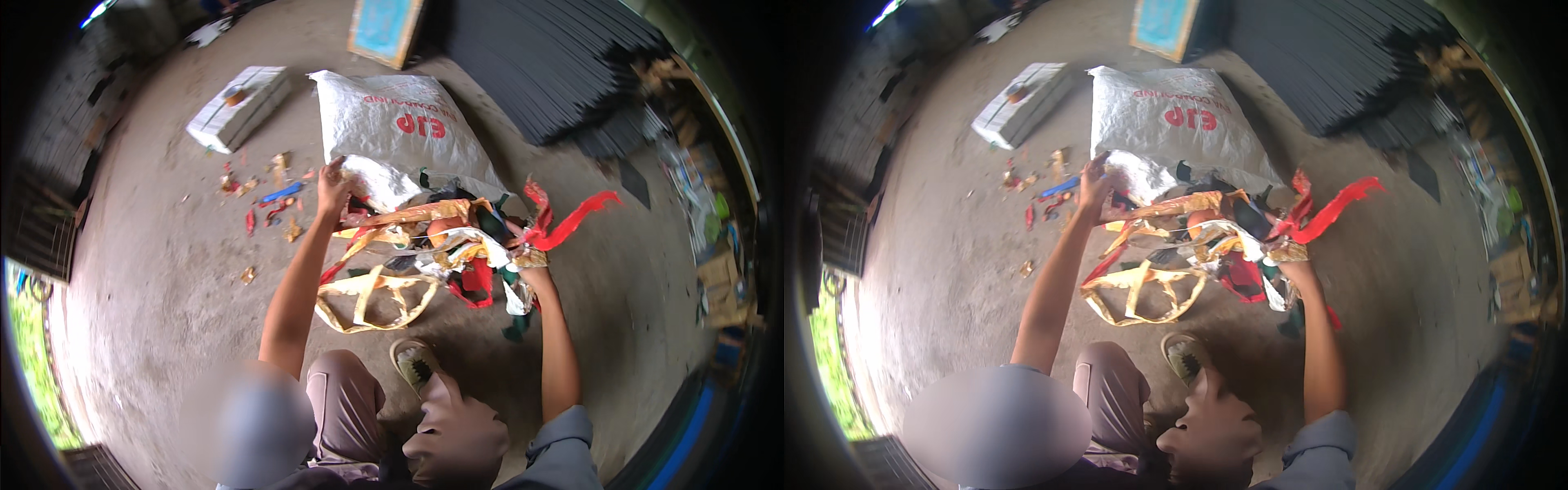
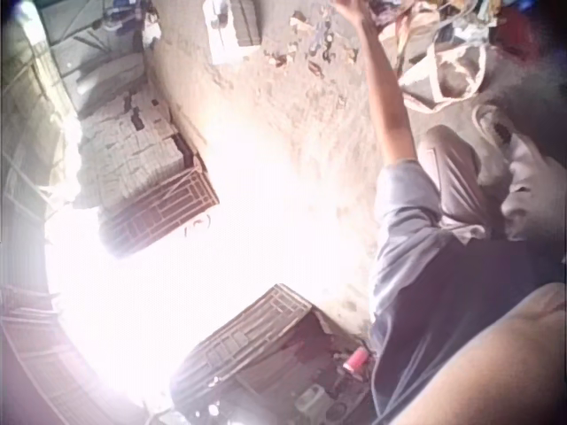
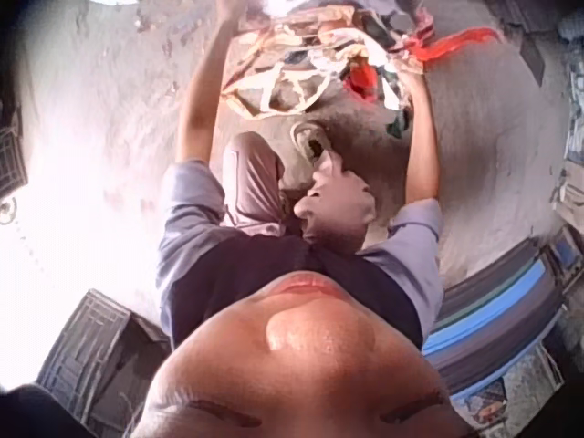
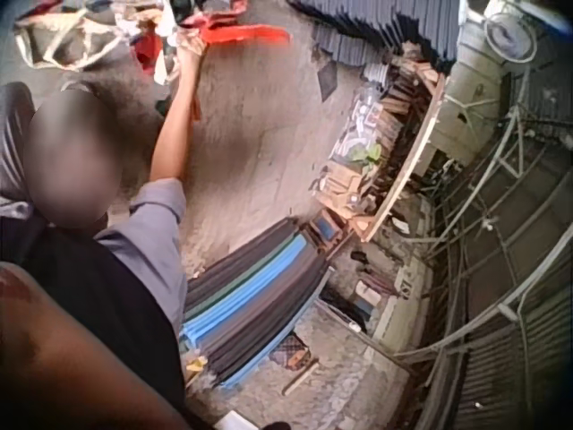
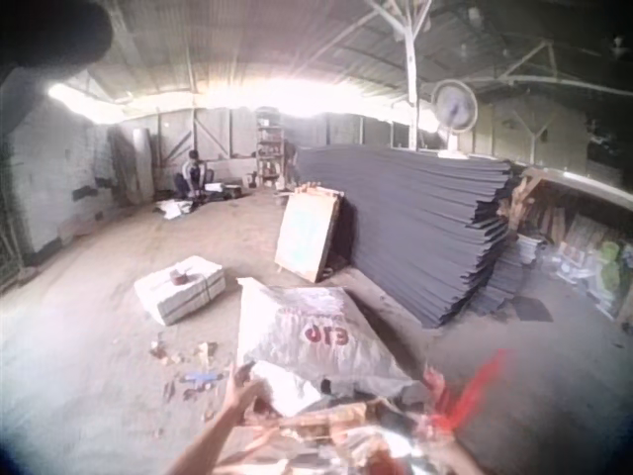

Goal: The person gathers colorful paper and plastic scraps from the floor into a white sack. They repeatedly squat, pick up pieces by hand, and place them into the sack, then stand to adjust the sack and continue collecting more debris.

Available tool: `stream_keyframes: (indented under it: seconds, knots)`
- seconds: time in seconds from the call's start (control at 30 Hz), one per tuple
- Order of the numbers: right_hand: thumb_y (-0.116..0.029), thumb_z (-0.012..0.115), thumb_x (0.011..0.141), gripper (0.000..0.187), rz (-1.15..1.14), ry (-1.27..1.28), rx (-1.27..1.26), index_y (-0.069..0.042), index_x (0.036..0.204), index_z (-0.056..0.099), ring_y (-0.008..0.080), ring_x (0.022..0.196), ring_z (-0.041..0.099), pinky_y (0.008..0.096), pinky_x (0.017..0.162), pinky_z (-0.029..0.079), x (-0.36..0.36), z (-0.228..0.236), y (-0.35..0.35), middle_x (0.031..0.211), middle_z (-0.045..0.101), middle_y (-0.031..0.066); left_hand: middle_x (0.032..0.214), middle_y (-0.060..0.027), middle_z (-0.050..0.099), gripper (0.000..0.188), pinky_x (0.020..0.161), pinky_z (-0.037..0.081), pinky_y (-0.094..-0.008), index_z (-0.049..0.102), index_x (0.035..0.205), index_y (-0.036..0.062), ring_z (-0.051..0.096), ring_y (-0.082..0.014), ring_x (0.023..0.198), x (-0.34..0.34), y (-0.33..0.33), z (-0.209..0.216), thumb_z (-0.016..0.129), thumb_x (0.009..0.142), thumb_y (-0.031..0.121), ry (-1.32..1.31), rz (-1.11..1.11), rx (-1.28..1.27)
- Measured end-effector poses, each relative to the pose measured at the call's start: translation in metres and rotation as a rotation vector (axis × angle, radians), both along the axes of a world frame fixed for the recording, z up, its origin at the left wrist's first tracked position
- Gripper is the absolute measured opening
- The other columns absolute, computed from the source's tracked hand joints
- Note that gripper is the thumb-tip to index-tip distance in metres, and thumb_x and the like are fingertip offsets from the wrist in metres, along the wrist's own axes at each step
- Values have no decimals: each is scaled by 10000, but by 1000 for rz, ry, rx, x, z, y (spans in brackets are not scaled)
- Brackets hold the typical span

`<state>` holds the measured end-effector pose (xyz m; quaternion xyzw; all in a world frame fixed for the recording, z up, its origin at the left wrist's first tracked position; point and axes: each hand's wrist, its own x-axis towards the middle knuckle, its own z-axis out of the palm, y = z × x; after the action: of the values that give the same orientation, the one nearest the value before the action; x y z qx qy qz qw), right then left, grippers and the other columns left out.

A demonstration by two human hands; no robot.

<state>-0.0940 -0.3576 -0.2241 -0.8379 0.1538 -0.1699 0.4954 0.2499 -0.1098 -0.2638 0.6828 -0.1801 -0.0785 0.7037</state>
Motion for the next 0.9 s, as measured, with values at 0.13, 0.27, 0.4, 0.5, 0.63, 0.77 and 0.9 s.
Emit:
stream_keyframes:
  seconds: [0.13,0.27,0.4,0.5,0.63,0.77,0.9]
  knots:
    - [-123,676,736,316,122,93,-212,-43,1028,584,227,918,570,377,816,436,74,-20,13,962,603,92,1038,-111,546,461,602,481,-186,506,1182,-75,595,-110,662,19,90,12,648,753,12,89,14,127]
    - [-153,668,754,233,322,310,-176,-37,948,609,256,873,597,396,783,453,134,-12,75,909,625,120,1172,-209,527,486,833,465,-292,514,1234,43,556,-173,1038,23,203,-32,639,765,76,82,150,442]
    - [-161,630,781,226,406,327,-345,-38,970,617,257,885,603,389,771,459,145,-29,83,938,634,129,1342,-172,402,417,1035,283,-456,545,1171,128,348,-373,1252,-7,219,-47,604,762,71,-331,382,839]
    - [-92,616,792,181,414,383,-216,-37,960,576,227,881,571,374,781,444,132,-19,78,927,599,109,1313,-160,436,451,1066,276,-421,526,1179,77,371,-327,1247,-32,181,-26,626,740,45,-356,31,525]
    - [-92,664,739,278,304,175,-231,-42,998,576,231,891,563,366,790,445,120,-2,83,957,588,103,1387,-141,369,619,1088,264,-400,412,1310,84,308,-309,1308,-40,152,-22,675,762,199,-358,-314,736]
    - [-106,688,711,332,242,148,-381,-33,1017,581,251,935,568,374,798,450,83,14,63,1042,590,127,1431,-119,298,828,1069,210,-567,291,1379,112,261,-315,1333,-66,115,-27,723,702,314,-435,-295,1000]
    - [-66,707,682,472,114,273,-278,-23,1127,555,245,868,587,367,781,452,51,25,51,918,617,122,1361,-100,405,627,1031,308,-498,375,1327,102,363,-303,1267,-87,86,-40,644,781,249,-632,-101,1115]
